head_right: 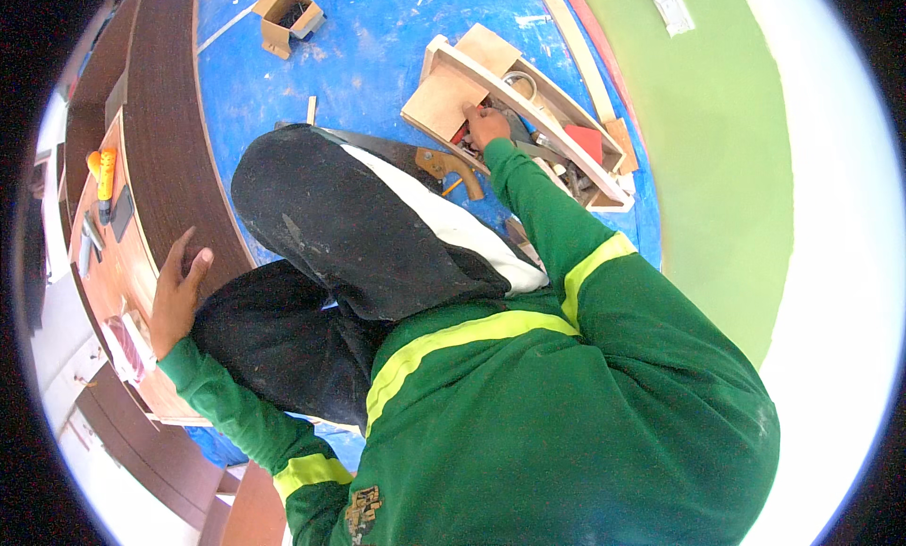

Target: The person assembles a wooden cabinet by cutting a piece of wood with a hand saw, sanding the edges, and using a power drill to secure parts. They also measure a large wooden panel with a tape measure.

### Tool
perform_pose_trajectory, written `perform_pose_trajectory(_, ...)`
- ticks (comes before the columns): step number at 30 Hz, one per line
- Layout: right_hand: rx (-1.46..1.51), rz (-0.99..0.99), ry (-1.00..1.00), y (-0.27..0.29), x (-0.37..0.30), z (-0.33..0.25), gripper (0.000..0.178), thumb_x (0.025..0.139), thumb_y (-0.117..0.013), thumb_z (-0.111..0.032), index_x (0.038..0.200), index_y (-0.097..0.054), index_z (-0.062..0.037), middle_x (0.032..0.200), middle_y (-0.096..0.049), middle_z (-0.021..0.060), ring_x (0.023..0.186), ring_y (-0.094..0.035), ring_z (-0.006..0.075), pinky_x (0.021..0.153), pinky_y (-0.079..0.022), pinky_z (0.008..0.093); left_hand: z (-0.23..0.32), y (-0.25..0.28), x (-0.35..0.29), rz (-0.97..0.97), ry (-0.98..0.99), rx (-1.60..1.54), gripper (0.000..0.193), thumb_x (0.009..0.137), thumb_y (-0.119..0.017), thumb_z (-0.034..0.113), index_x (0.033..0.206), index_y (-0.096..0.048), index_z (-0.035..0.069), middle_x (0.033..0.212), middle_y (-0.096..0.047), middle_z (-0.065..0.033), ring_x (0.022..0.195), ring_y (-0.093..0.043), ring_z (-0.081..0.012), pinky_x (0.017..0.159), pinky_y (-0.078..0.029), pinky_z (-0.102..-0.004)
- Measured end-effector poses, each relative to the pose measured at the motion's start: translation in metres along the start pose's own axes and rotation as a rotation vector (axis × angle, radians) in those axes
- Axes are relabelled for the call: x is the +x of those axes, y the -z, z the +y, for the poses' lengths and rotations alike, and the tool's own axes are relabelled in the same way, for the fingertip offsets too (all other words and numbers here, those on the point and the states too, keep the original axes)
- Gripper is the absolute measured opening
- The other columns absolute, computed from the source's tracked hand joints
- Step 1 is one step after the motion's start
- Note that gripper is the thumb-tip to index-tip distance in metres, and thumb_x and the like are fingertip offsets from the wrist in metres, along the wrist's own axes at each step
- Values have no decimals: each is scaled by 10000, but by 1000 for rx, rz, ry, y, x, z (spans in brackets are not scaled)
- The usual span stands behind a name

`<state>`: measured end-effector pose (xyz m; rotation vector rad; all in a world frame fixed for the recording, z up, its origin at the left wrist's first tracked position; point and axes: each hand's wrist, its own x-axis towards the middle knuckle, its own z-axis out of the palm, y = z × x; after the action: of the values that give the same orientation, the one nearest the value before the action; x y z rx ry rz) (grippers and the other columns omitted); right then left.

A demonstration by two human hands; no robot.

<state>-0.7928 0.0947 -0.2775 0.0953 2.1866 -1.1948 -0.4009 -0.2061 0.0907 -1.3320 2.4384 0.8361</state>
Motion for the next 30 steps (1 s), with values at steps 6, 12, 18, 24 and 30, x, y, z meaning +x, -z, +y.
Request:
perform_pose_trajectory(6,6,-86,-122,-1,7,-9,458,964,-742,-460,1026,-745,-6,871,-779,91,662,-773,192,557,-595,326,-6,-2,-4,-45,95,-40,774,1013,-710,551,1574,-527,51,1280,-705,-188,1162,-683,-253,977,-544,-359)
perform_pose_trajectory(12,-5,-172,-143,-8,-9,-25,419,965,-772,-392,1150,-705,-22,996,-766,91,834,-786,196,690,-626,363,-27,-3,-15,-14,98,-54,740,1022,-727,499,1581,-523,59,1237,-703,-136,976,-643,-162,826,-527,-293)
perform_pose_trajectory(18,82,-163,-166,-11,10,-8,324,984,-736,-303,1201,-723,-62,1035,-799,109,777,-797,221,668,-655,382,-20,-6,-14,-3,93,-72,729,1025,-726,487,1581,-526,61,1207,-709,-127,920,-622,-156,806,-511,-282)
perform_pose_trajectory(24,202,-178,-234,-12,13,-2,307,998,-734,-272,1201,-708,-44,1076,-800,108,854,-810,244,711,-656,401,-30,-6,-13,-5,82,-83,705,1034,-718,474,1580,-529,71,1226,-706,-133,951,-624,-163,844,-516,-294)
perform_pose_trajectory(30,244,-184,-223,-14,-2,-12,270,1020,-718,-204,1241,-660,-60,1049,-800,111,852,-810,250,693,-641,407,-33,-4,-15,-20,107,-49,706,1037,-710,482,1581,-528,70,1251,-696,-144,1063,-646,-198,929,-515,-317)
